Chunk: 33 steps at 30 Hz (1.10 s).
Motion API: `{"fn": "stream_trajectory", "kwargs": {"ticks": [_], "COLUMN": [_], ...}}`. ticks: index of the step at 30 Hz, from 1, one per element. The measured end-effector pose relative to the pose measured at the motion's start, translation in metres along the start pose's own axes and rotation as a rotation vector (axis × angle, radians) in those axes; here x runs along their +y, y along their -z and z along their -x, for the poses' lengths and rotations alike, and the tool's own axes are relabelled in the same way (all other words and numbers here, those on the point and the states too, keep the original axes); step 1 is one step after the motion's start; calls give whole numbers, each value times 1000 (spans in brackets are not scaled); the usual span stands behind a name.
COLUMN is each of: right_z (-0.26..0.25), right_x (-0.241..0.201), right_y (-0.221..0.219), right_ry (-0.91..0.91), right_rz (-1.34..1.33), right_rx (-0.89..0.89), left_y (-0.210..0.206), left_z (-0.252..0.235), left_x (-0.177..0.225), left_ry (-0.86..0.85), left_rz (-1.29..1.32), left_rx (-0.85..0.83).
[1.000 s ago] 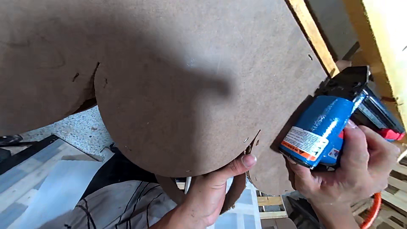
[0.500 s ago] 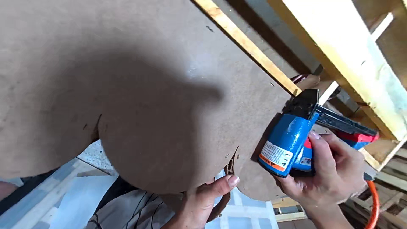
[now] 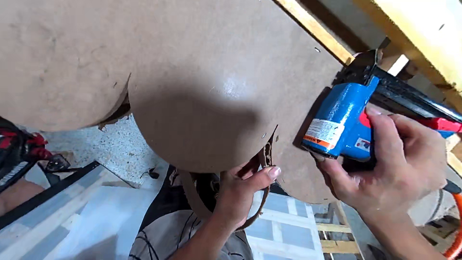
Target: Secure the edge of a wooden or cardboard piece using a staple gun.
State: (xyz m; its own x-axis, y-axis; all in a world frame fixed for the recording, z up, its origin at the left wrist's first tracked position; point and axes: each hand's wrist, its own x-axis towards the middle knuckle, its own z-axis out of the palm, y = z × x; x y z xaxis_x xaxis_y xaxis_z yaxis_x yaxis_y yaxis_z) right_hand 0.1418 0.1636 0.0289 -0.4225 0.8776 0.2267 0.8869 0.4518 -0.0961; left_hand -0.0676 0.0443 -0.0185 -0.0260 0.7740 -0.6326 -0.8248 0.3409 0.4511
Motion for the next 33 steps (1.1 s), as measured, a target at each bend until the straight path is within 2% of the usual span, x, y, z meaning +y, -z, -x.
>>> {"fn": "stream_trajectory", "kwargs": {"ticks": [8, 11, 15, 19, 21, 23, 29, 33], "right_z": [-2, -13, -63, -117, -136, -145, -153, -147], "right_x": [-3, -14, -69, -126, -151, -178, -233, -239], "right_y": [0, 23, 103, 166, 169, 161, 132, 115], "right_ry": [14, 28, 202, 401, 501, 579, 597, 734], "right_rz": [137, 207, 321, 373, 376, 398, 439, 455], "right_rx": [-43, -269, -576, -885, -1005, -1059, -1287, -1256], "left_y": [18, 29, 38, 38, 35, 39, 59, 61], "left_z": [-10, -17, -21, -18, -15, -16, -36, -34], "left_x": [10, 7, 1, 10, 8, 7, 3, 6], "left_ry": [-128, -100, -79, -141, -175, -181, -165, -158], "left_rz": [-9, 139, 340, 89, -13, 27, 182, 131], "left_rx": [-190, -236, -318, -353, -297, -294, -454, -490]}}
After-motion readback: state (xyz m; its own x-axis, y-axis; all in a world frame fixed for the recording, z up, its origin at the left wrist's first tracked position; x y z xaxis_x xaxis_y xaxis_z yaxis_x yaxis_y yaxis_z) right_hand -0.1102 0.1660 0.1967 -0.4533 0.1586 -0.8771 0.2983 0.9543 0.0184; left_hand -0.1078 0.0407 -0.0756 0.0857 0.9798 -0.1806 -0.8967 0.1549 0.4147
